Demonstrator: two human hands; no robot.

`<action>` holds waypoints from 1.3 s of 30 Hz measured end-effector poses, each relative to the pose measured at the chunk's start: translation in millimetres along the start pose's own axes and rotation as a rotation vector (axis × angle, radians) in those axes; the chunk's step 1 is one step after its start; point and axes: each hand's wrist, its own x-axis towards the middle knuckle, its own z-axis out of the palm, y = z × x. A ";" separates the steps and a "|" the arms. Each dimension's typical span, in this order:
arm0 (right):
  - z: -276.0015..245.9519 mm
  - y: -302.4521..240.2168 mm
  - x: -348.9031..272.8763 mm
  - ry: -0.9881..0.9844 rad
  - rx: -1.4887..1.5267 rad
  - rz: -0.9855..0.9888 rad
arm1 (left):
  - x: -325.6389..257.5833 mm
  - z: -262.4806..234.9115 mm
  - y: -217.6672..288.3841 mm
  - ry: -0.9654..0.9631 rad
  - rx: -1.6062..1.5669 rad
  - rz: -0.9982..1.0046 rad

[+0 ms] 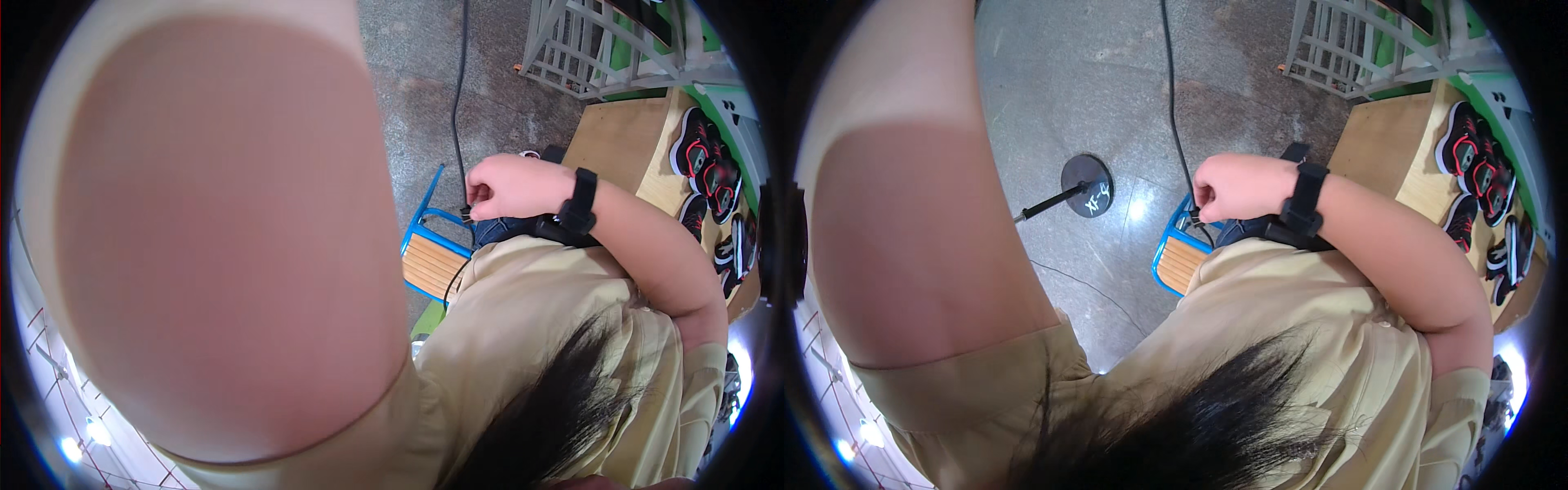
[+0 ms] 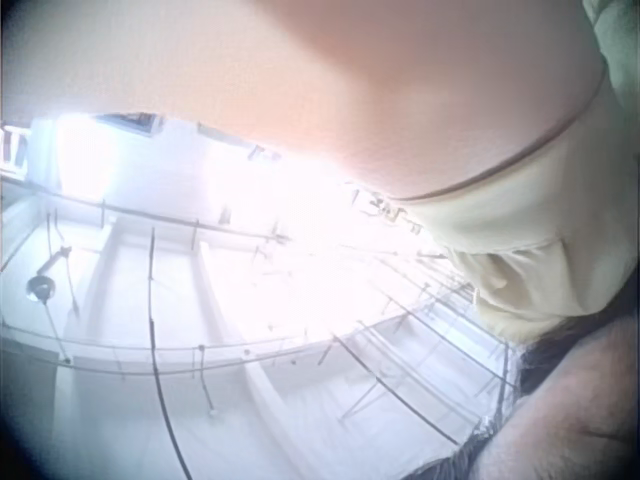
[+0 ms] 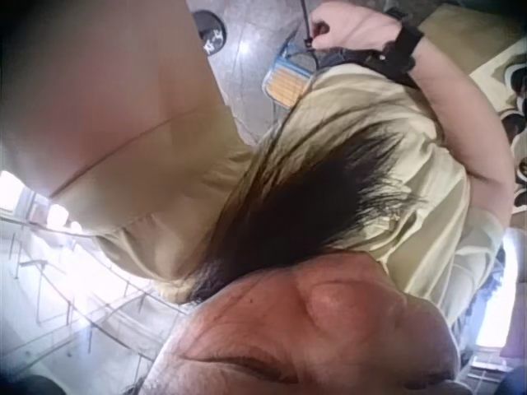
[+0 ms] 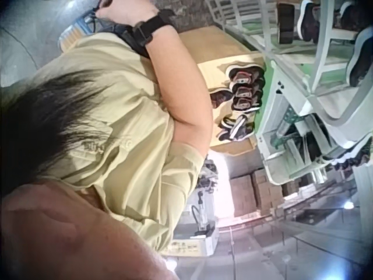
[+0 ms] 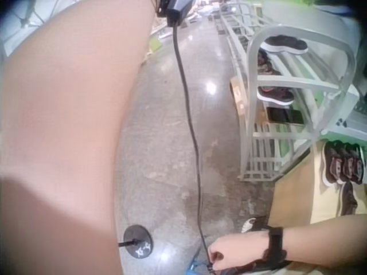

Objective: Organize and place pairs of shoes onto a conveyor machine in a factory setting.

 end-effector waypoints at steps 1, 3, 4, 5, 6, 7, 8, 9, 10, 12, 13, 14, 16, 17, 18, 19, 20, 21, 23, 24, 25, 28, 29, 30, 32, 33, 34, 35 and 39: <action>-3.7 1.4 -5.3 -0.016 0.021 -0.004 | -4.3 9.2 -4.4 -0.017 -0.015 0.008; -9.8 11.7 -15.9 -0.010 0.094 0.016 | -15.2 30.5 11.7 -0.064 -0.051 0.035; -11.7 15.2 -20.4 -0.016 0.157 0.026 | -19.1 36.5 7.1 -0.081 -0.067 0.044; -9.0 11.1 -22.2 -0.072 0.234 0.074 | -32.5 37.9 6.7 -0.075 -0.073 0.032; -7.2 6.9 -24.8 -0.099 0.219 0.071 | -41.2 43.8 5.4 -0.070 -0.080 0.020; -5.5 2.3 -27.7 -0.097 0.208 0.008 | -47.0 50.2 3.5 -0.065 -0.085 0.005; -4.6 1.4 -28.9 -0.087 0.202 -0.048 | -48.2 57.5 -5.8 -0.063 -0.096 0.002; -2.2 0.2 -29.1 -0.106 0.202 -0.081 | -50.5 64.3 -14.4 -0.060 -0.105 -0.004; -5.6 5.3 -33.4 -0.082 0.217 -0.059 | -35.8 73.5 -33.4 -0.095 -0.134 0.027; -12.4 10.0 -46.1 0.035 0.498 0.042 | -29.5 99.9 -28.5 -0.169 -0.182 0.077; -12.3 3.9 -48.8 0.006 0.489 0.033 | -40.6 93.6 -32.0 -0.179 -0.188 0.078; -10.8 0.0 -48.0 -0.012 0.478 0.025 | -48.2 93.0 -33.5 -0.183 -0.189 0.070; -7.6 -4.5 -46.7 -0.045 0.325 -0.042 | -60.1 92.6 -35.5 -0.199 -0.189 0.055; -7.3 0.4 -46.5 -0.039 0.328 -0.042 | -56.8 93.4 -38.4 -0.224 -0.199 0.065; -5.9 6.1 -45.6 -0.018 0.349 -0.051 | -55.7 95.7 -45.7 -0.246 -0.209 0.071; -5.4 10.0 -45.2 -0.001 0.369 -0.060 | -56.8 99.0 -55.9 -0.266 -0.219 0.075; -8.0 16.8 -52.3 0.047 0.391 -0.060 | -71.1 104.3 -24.9 -0.237 0.074 0.104; -8.1 20.4 -52.6 0.041 0.355 -0.048 | -83.1 113.6 -11.1 -0.578 -0.026 -0.254; -4.3 23.0 -50.5 0.023 0.315 -0.034 | -109.9 148.0 -18.5 -0.661 -0.030 -0.408; -2.5 24.7 -49.4 0.044 0.284 -0.057 | -115.9 158.8 -22.4 -0.655 -0.031 -0.411; -1.5 25.3 -48.7 0.065 0.253 -0.079 | -121.1 167.9 -25.6 -0.633 -0.075 -0.453; -0.4 21.5 -44.9 0.040 0.276 -0.072 | -120.2 176.1 -21.0 -0.649 -0.159 -0.544; 0.5 21.2 -44.9 0.035 0.272 -0.071 | -119.1 176.0 -18.5 -0.699 -0.193 -0.587; 1.5 21.2 -45.5 0.034 0.289 -0.059 | -119.5 174.3 -19.4 -0.694 -0.195 -0.587; 2.5 17.8 -48.3 0.034 0.304 -0.048 | -120.1 167.8 -26.5 -0.685 -0.103 -0.612; 1.0 11.7 -49.6 0.011 0.282 -0.009 | -128.1 169.1 -34.5 -0.680 -0.103 -0.616; 0.0 8.0 -50.4 -0.010 0.261 0.029 | -141.7 176.2 -47.2 -0.659 -0.152 -0.609; 0.5 7.6 -49.8 -0.012 0.258 0.026 | -152.0 183.7 -55.1 -0.637 -0.200 -0.603; 0.3 5.6 -51.4 0.066 0.197 -0.155 | -156.1 207.1 -65.7 -0.530 -0.308 -0.687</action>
